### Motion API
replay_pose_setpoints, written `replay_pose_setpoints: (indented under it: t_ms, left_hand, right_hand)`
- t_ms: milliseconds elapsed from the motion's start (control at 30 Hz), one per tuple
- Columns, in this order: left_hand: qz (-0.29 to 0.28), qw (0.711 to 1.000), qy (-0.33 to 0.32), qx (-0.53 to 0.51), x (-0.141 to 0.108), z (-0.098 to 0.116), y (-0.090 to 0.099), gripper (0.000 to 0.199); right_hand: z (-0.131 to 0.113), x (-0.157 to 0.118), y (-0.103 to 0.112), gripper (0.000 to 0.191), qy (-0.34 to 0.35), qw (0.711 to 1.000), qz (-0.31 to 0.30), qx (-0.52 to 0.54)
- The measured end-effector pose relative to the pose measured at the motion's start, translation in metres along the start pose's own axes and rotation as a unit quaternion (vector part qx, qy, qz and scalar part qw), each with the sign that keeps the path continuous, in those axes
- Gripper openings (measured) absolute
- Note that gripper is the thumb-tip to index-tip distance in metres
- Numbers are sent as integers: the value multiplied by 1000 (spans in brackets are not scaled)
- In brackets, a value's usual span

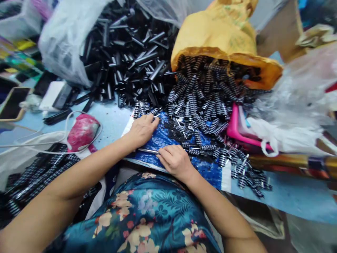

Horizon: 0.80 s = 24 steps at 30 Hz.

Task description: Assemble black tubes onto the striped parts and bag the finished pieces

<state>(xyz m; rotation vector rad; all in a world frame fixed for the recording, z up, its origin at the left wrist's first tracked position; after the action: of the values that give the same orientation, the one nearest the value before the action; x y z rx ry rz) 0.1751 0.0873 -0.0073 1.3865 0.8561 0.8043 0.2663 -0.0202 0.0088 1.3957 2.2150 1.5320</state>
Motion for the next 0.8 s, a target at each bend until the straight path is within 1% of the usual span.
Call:
replay_pose_setpoints:
  t_ms: [67,133,167,200,267,367,433,467,500,533,567,600,633,667,700,733,767,800]
  left_hand:
    - [-8,999,-4,42,7,-2,-9,38]
    - [-4,997,-19,69,8,-3,-13,39]
    - [-2,997,-27,77,8,-1,-14,38]
    - [1,996,-35,83,7,1,-15,37]
    - [4,996,-43,84,6,5,-17,33]
    - [5,998,-39,43,3,8,-20,28]
    - [22,999,-13,-29,-1,2,-17,25]
    - [42,996,13,-83,-5,-5,-13,21]
    - [68,985,46,-152,-10,-14,-7,17]
    - [97,963,85,-236,-15,-24,-1,14]
    - [120,926,124,-336,-22,-34,2,16]
    - [129,872,159,-444,-27,-41,1,20]
    - [120,805,186,-551,-31,-41,-4,25]
    - [93,731,204,-645,-34,-35,-11,30]
    - [53,661,214,-717,-35,-23,-18,33]
    - [12,604,219,-766,-37,-8,-24,35]
    - [-22,568,218,-793,-39,7,-28,36]
    - [-45,554,213,-804,-41,19,-29,36]
  right_hand:
    - [23,-13,30,15,-37,997,63,14]
    - [54,-23,61,18,-94,987,129,-21]
    - [68,-25,71,19,-118,982,139,-52]
    - [81,-22,77,20,-133,979,130,-84]
    - [98,-9,73,21,-130,980,68,-132]
    - [111,13,54,22,-101,981,-35,-163]
    - [115,19,45,23,-92,979,-73,-167]
    - [116,20,44,24,-91,979,-81,-162]
    - [117,19,45,24,-93,981,-80,-149]
    - [116,18,49,24,-96,985,-64,-127]
    - [115,17,56,24,-103,990,-31,-96]
    - [113,15,65,23,-116,992,16,-53]
    - [112,12,74,21,-137,988,74,6]
    - [112,8,80,19,-165,973,136,84]
    - [114,4,80,17,-200,944,190,179]
    - [116,-1,71,18,-239,901,226,282]
    - [116,-4,56,20,-278,846,244,383]
    - [114,-6,36,24,-315,787,245,470]
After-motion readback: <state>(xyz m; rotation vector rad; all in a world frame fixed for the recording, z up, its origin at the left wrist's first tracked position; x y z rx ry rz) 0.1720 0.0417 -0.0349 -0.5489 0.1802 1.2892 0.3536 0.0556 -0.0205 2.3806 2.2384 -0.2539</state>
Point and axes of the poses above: each hand's wrist, its own x-axis towards the middle knuckle, its own y-axis out of the back of the hand, z = x × y, the point moved 10 cm from there along x, towards the middle knuckle, and after that the axes turned 12 degrees about x, right-handed, at the moved point
